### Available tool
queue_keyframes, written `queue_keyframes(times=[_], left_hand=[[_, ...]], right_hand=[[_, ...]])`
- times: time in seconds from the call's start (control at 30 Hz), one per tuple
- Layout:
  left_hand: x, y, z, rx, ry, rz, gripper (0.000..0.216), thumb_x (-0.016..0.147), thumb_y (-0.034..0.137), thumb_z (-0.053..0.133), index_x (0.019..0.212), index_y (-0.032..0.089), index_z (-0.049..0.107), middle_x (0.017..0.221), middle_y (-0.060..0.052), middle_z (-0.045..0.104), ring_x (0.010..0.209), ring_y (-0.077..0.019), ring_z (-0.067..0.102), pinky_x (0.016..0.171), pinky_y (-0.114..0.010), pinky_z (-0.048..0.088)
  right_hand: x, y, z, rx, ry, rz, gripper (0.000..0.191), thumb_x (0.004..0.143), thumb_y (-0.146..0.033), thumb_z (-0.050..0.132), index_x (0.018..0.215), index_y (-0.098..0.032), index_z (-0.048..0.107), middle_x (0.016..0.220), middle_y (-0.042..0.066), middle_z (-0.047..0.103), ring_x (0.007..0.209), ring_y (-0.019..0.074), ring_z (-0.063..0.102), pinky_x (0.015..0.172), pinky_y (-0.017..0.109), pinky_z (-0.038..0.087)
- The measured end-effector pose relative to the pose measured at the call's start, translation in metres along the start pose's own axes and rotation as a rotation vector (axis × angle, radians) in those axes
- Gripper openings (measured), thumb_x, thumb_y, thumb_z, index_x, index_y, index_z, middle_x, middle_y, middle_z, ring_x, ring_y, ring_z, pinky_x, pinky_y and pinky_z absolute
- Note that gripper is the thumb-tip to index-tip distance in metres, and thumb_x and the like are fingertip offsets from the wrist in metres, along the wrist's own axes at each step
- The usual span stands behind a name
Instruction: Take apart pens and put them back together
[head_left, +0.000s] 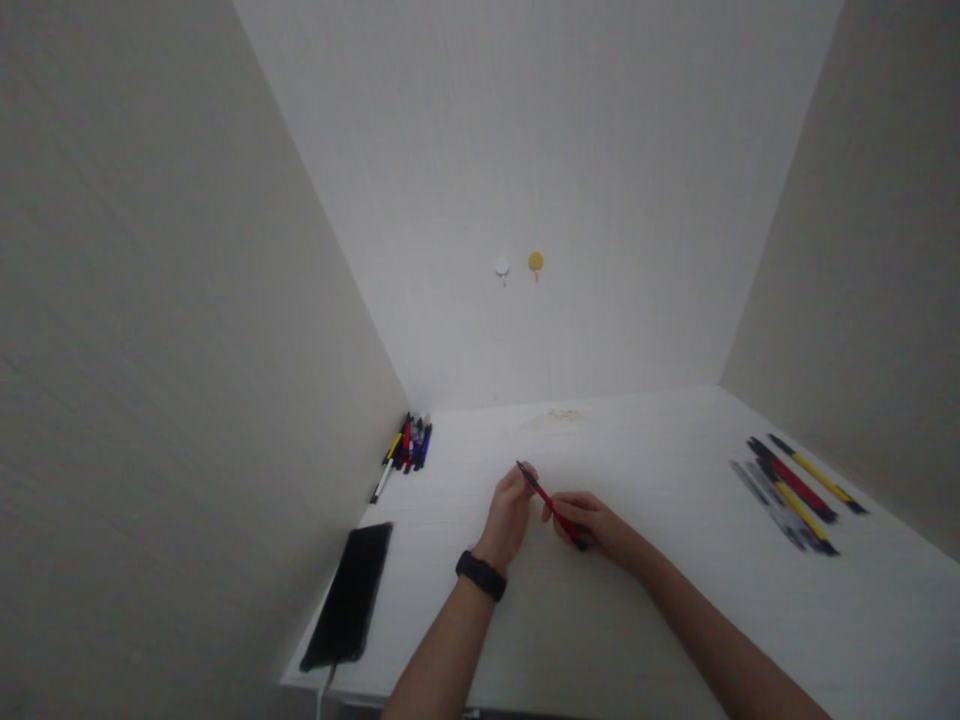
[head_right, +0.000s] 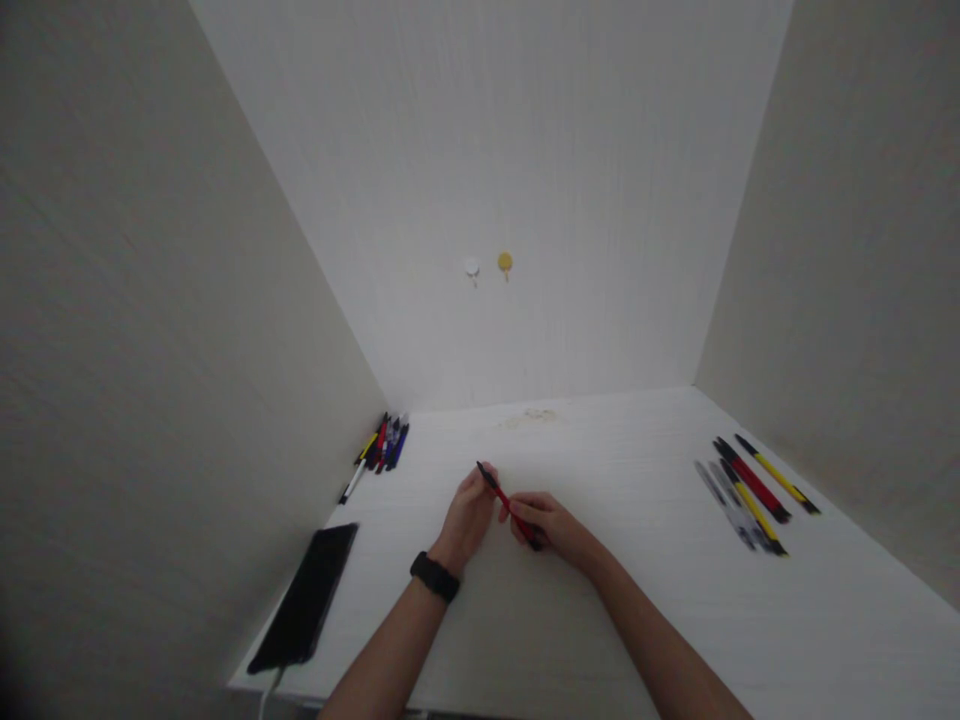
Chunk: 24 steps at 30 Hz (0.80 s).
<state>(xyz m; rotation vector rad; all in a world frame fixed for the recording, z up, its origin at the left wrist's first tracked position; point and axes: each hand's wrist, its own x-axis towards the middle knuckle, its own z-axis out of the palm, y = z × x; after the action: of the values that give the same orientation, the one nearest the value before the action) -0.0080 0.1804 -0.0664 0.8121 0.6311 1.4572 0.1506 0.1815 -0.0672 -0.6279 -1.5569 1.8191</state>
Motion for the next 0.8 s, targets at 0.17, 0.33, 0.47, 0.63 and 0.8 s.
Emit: queue_keyframes(times=[0.17, 0.33, 0.47, 0.63, 0.8], left_hand=[[-0.0007, 0.0004, 0.0022, -0.023, 0.020, 0.020, 0.026, 0.077, 0.037, 0.071, 0.088, 0.014, 0.067, 0.077, -0.002, 0.054, 0.069, -0.0116, 0.048, 0.065, -0.024, 0.039], [-0.0010, 0.0001, 0.0016, 0.042, 0.022, 0.039, 0.027, 0.079, 0.042, 0.067, 0.082, 0.015, 0.065, 0.073, -0.002, 0.053, 0.067, -0.0117, 0.045, 0.063, -0.025, 0.038], [-0.0011, 0.0014, 0.0012, 0.082, 0.033, 0.056, 0.032, 0.079, 0.047, 0.066, 0.075, 0.015, 0.062, 0.071, -0.001, 0.050, 0.066, -0.0121, 0.043, 0.063, -0.025, 0.036], [-0.0003, 0.0007, -0.0008, 0.083, 0.054, 0.064, 0.031, 0.075, 0.045, 0.069, 0.074, 0.015, 0.062, 0.069, -0.001, 0.049, 0.066, -0.0116, 0.042, 0.064, -0.025, 0.035], [0.0004, -0.0019, -0.0040, 0.090, 0.047, 0.067, 0.028, 0.076, 0.041, 0.069, 0.073, 0.014, 0.063, 0.071, -0.001, 0.050, 0.068, -0.0118, 0.043, 0.066, -0.025, 0.034]], right_hand=[[0.0008, 0.0012, -0.0002, 0.012, -0.015, 0.009, 0.035, 0.087, -0.048, 0.053, 0.083, -0.014, 0.061, 0.052, -0.003, 0.051, 0.038, 0.0050, 0.034, 0.037, 0.020, 0.019], [0.0000, 0.0004, -0.0003, -0.010, -0.028, 0.014, 0.034, 0.086, -0.047, 0.055, 0.086, -0.014, 0.061, 0.056, -0.003, 0.055, 0.037, 0.0037, 0.030, 0.036, 0.020, 0.017], [-0.0005, -0.0012, -0.0002, -0.042, -0.022, 0.025, 0.035, 0.085, -0.049, 0.056, 0.088, -0.014, 0.062, 0.058, -0.002, 0.057, 0.037, 0.0035, 0.029, 0.036, 0.020, 0.018], [0.0018, 0.0023, -0.0009, -0.063, -0.020, 0.014, 0.036, 0.085, -0.049, 0.057, 0.086, -0.013, 0.063, 0.056, -0.002, 0.057, 0.038, 0.0043, 0.033, 0.037, 0.019, 0.022], [0.0030, 0.0068, -0.0032, -0.094, -0.034, 0.017, 0.039, 0.084, -0.051, 0.057, 0.085, -0.013, 0.063, 0.058, 0.000, 0.061, 0.038, 0.0048, 0.035, 0.037, 0.019, 0.024]])
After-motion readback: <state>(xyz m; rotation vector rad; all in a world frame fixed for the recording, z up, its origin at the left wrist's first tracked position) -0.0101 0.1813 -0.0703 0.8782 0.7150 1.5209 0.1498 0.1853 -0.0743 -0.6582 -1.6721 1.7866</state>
